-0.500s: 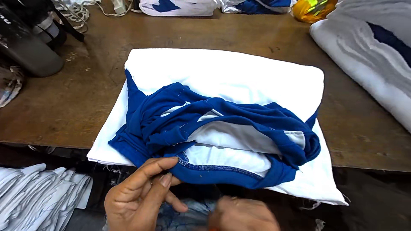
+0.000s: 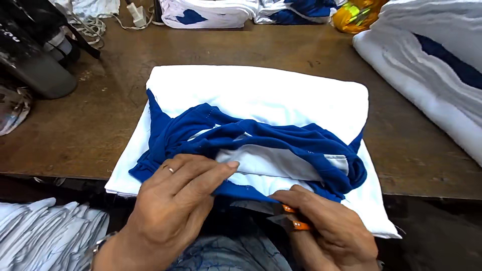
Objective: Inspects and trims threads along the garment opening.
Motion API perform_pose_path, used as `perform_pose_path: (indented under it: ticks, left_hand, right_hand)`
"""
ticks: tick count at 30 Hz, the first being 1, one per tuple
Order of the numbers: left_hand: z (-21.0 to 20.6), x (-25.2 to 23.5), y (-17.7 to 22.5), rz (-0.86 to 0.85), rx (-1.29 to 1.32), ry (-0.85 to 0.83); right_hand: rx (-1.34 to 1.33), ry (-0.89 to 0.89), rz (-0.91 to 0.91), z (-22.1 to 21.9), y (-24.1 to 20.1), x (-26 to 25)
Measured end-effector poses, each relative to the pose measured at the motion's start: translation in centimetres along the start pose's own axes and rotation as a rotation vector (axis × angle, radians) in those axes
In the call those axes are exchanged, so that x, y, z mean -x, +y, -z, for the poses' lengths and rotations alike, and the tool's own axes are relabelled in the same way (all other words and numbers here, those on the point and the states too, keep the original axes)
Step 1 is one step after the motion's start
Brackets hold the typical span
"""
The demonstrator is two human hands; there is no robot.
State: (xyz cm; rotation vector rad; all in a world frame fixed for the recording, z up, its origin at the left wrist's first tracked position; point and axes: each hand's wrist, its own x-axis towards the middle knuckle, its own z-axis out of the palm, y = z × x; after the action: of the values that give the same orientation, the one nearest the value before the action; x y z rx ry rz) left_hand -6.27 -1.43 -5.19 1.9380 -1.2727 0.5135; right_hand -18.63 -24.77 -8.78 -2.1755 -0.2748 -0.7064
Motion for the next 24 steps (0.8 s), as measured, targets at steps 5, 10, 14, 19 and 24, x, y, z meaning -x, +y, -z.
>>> perform_pose_path:
  ticks: [5, 10, 14, 19, 24]
  left_hand:
    - [0.9, -2.3, -1.3, -0.010, 0.160, -0.134]
    - [1.9, -3.3, -2.2, 0.324, 0.550, -0.242]
    - [2.3, -3.7, -2.7, 0.468, 0.692, -0.284]
    - [2.6, -4.1, -3.0, 0.454, 0.731, -0.353]
    - [2.5, -4.3, -4.0, 0.471, 0.752, -0.385]
  right_hand:
    - [-0.131, -0.015, -0.065, 1.2, 0.6, -0.9]
    - [-0.095, 0.160, -0.239, 0.1, 0.2, -1.9]
    - [0.089, 0.163, -0.059, -1.3, -1.6, -1.9]
    - [0.376, 0.145, 0.164, -3.9, -2.0, -3.5]
    - [0.411, 0.016, 0.319, -3.5, -2.3, -3.1]
